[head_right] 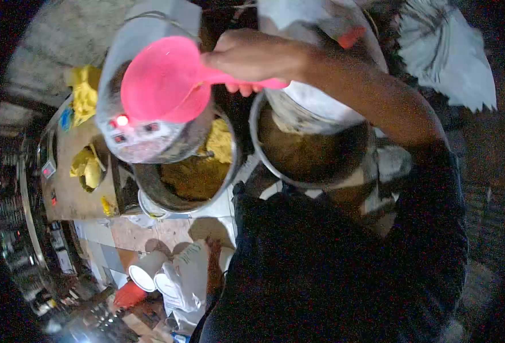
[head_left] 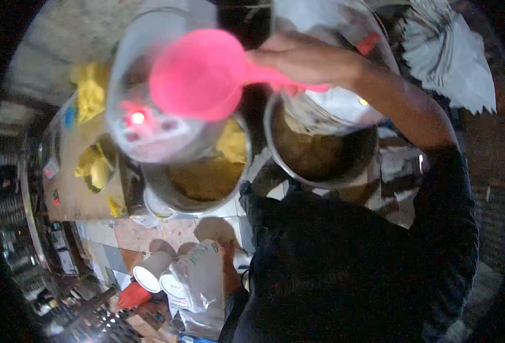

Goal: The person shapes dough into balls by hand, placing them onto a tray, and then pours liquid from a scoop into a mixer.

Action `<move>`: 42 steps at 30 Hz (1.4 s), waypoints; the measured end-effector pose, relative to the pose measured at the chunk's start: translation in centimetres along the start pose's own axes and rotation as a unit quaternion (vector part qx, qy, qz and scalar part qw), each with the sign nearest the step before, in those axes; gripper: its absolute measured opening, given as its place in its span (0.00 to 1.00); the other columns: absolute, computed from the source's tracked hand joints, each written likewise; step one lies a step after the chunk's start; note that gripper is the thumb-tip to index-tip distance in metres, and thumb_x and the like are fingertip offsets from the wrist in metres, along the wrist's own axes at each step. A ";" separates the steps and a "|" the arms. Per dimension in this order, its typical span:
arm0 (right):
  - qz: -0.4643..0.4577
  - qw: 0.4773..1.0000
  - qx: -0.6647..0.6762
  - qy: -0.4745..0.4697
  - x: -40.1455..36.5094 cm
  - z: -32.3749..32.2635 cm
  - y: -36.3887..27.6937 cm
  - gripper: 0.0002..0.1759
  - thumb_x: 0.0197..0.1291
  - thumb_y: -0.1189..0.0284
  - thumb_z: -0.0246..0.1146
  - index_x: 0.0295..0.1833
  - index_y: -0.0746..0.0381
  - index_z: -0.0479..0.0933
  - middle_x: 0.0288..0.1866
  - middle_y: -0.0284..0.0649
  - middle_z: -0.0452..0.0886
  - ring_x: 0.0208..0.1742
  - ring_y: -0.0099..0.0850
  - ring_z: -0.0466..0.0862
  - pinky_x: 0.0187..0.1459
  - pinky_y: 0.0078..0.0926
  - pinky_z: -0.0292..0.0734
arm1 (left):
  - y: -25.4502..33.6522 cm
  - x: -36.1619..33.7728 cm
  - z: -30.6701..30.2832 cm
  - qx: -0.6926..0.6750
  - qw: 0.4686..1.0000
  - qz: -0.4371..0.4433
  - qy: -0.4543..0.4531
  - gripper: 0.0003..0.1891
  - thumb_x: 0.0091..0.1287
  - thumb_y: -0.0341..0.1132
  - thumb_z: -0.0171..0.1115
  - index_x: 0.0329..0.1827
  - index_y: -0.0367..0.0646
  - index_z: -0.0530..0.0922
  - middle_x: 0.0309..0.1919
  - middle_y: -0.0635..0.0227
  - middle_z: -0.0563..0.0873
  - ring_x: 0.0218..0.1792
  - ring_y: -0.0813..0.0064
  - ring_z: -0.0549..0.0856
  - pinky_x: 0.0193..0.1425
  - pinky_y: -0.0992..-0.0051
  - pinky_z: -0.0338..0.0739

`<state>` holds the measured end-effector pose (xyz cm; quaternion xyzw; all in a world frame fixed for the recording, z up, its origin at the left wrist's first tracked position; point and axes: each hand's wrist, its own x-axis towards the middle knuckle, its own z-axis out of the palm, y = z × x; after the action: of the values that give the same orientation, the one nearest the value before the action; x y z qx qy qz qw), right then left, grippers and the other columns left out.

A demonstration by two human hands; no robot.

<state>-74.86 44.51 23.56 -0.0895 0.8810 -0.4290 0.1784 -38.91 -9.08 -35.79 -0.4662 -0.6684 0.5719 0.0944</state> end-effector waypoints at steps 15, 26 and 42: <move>-0.005 0.991 0.055 0.125 -18.0 14.1 17.5 0.16 0.72 0.68 0.47 0.39 0.68 0.75 0.23 0.55 0.74 0.29 0.56 0.79 0.33 0.44 0.73 | -3.6 1.8 -7.9 -0.947 -0.028 -0.274 -0.166 0.20 0.64 0.33 0.62 0.58 0.43 0.71 0.37 0.58 0.83 0.38 0.71 0.84 0.29 0.75 0.78; 0.051 0.988 -0.007 0.144 -20.5 19.9 24.5 0.12 0.66 0.69 0.50 0.38 0.65 0.76 0.30 0.53 0.81 0.33 0.53 0.83 0.37 0.50 0.79 | -9.5 4.8 -10.1 -0.919 0.128 -0.357 -0.105 0.26 0.63 0.36 0.68 0.61 0.42 0.68 0.38 0.57 0.85 0.35 0.65 0.85 0.35 0.70 0.80; -0.003 0.988 -0.073 0.137 -20.3 21.9 29.8 0.15 0.67 0.68 0.49 0.40 0.70 0.73 0.31 0.54 0.80 0.32 0.54 0.82 0.34 0.52 0.77 | -4.9 0.1 -8.7 -0.928 0.144 -0.299 -0.171 0.20 0.66 0.35 0.62 0.59 0.40 0.70 0.36 0.56 0.86 0.32 0.73 0.84 0.34 0.75 0.78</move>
<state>-47.76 53.32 -7.47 -0.0447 0.9258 -0.3723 0.0476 -35.70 -2.69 -28.78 0.1426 -0.7822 -0.4862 -0.3625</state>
